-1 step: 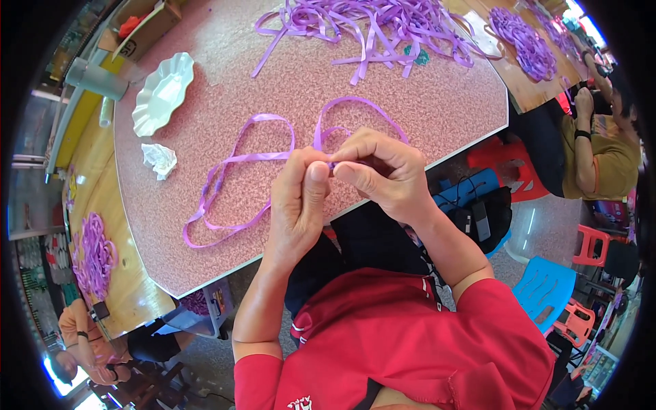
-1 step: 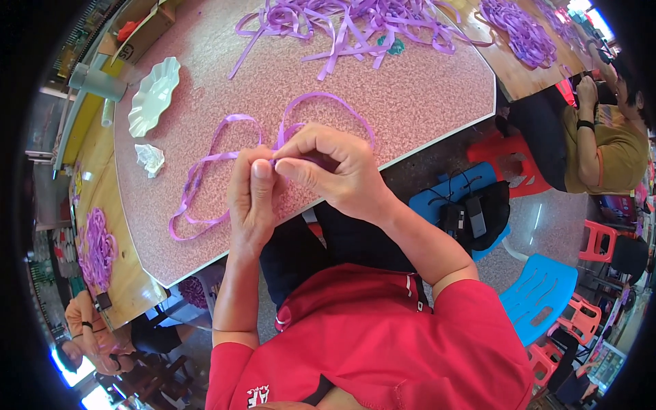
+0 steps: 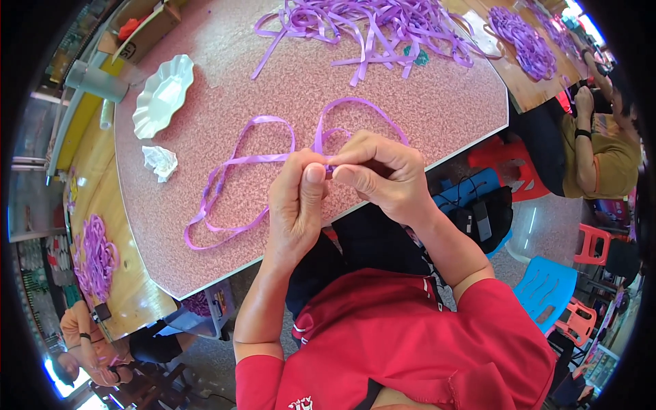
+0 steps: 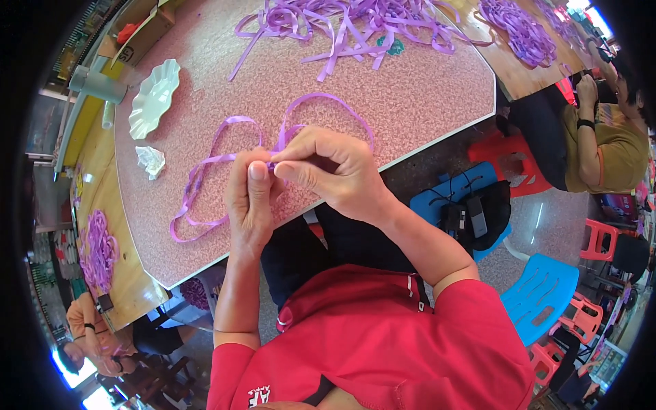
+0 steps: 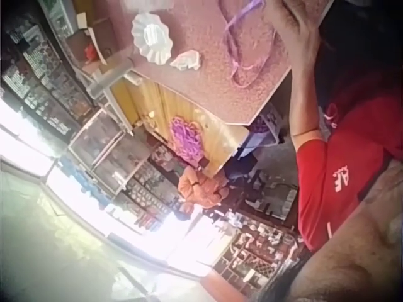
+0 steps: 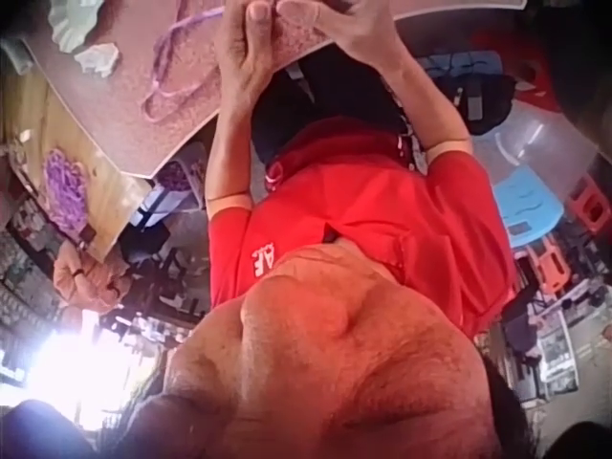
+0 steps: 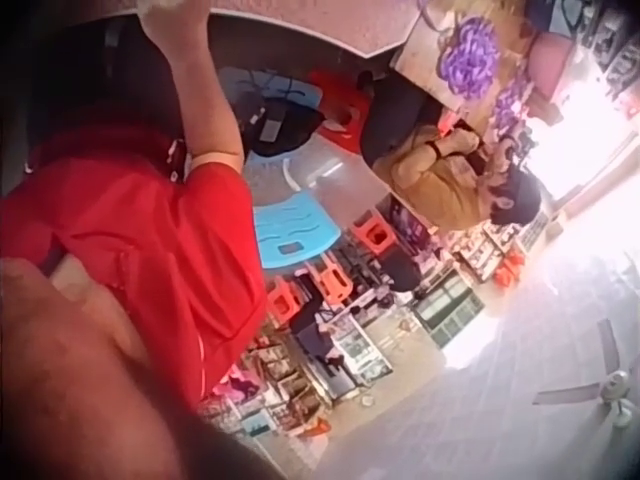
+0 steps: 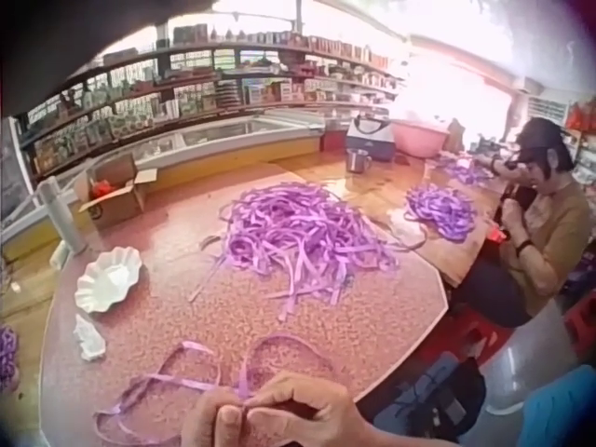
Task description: Braiding or knotting long purple ribbons into decorative loops while sitting at a workspace.
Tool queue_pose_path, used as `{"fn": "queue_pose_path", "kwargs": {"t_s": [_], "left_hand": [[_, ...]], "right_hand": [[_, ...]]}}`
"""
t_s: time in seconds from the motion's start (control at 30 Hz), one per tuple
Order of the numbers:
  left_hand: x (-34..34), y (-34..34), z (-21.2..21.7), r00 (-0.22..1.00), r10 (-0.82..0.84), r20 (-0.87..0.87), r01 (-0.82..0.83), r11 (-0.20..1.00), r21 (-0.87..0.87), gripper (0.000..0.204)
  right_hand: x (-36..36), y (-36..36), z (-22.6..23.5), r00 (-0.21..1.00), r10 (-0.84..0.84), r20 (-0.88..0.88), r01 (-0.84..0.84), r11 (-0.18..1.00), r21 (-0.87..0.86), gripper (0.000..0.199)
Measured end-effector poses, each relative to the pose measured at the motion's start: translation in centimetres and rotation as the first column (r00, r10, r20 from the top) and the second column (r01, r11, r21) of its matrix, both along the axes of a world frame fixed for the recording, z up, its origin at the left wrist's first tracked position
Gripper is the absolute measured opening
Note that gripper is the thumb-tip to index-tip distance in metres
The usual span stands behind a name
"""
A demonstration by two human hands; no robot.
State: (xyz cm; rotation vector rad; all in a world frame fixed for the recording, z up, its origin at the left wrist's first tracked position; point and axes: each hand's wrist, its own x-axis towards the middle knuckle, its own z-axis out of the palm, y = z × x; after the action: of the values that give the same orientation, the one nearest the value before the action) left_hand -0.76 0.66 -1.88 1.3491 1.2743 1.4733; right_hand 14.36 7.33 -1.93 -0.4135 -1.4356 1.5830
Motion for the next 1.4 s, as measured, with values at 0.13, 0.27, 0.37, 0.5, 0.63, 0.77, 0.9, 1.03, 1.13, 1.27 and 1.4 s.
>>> {"fn": "queue_pose_path", "kwargs": {"t_s": [0.13,0.27,0.37,0.5,0.63,0.77,0.9,1.03,1.13,1.27,1.4], "left_hand": [[-0.1,0.4,-0.1,1.0,0.012,-0.013,-0.009,0.985,0.172,0.027],[-0.2,0.3,-0.4,0.995,0.014,0.097,-0.025,0.993,0.117,0.027],[-0.7,0.3,-0.9,0.987,-0.077,0.141,0.061,0.991,0.116,0.027],[-0.1,0.3,-0.1,0.991,0.01,0.132,-0.016,0.999,0.044,0.028],[-0.6,0.4,-0.3,1.0,0.007,0.02,-0.009,0.995,0.101,0.027],[-1.1,0.5,-0.6,0.985,0.05,-0.168,-0.018,0.982,0.187,0.024],[-0.5,0.5,0.5,0.936,0.131,-0.326,-0.048,0.967,0.251,0.021],[0.3,0.2,1.0,0.926,0.215,-0.31,-0.143,0.961,0.237,0.02],[0.3,0.1,0.9,0.946,0.181,-0.27,-0.121,0.967,0.223,0.021],[0.2,-0.6,1.5,0.986,0.061,-0.153,-0.051,0.996,0.069,0.024],[0.3,-0.9,1.9,0.995,-0.042,0.094,0.049,0.996,-0.077,0.027]], "right_hand": [[-0.4,-0.2,-0.2,0.998,0.007,-0.065,-0.009,1.0,-0.021,0.012],[-0.6,-0.6,0.2,0.981,0.101,-0.163,-0.147,0.943,-0.298,0.013],[-0.9,-0.5,-0.1,0.984,0.072,-0.162,-0.116,0.951,-0.286,0.013],[-1.1,-0.4,-0.1,0.996,-0.012,-0.089,0.009,1.0,-0.028,0.013],[-0.9,-0.4,-0.2,0.997,-0.035,-0.062,0.037,0.999,0.025,0.013],[-0.1,-0.9,0.9,0.999,0.02,-0.033,-0.026,0.985,-0.171,0.011],[-0.1,-1.3,1.1,0.993,-0.096,0.064,0.099,0.994,-0.048,0.008],[-0.7,-0.9,0.6,0.967,-0.25,0.047,0.226,0.93,0.289,0.009],[-0.5,-0.5,1.4,0.941,-0.336,0.035,0.283,0.84,0.463,0.012],[0.4,1.0,1.9,0.963,-0.265,0.048,0.18,0.765,0.619,0.015],[1.0,2.6,1.5,0.997,-0.027,0.078,-0.018,0.853,0.521,0.013]]}}
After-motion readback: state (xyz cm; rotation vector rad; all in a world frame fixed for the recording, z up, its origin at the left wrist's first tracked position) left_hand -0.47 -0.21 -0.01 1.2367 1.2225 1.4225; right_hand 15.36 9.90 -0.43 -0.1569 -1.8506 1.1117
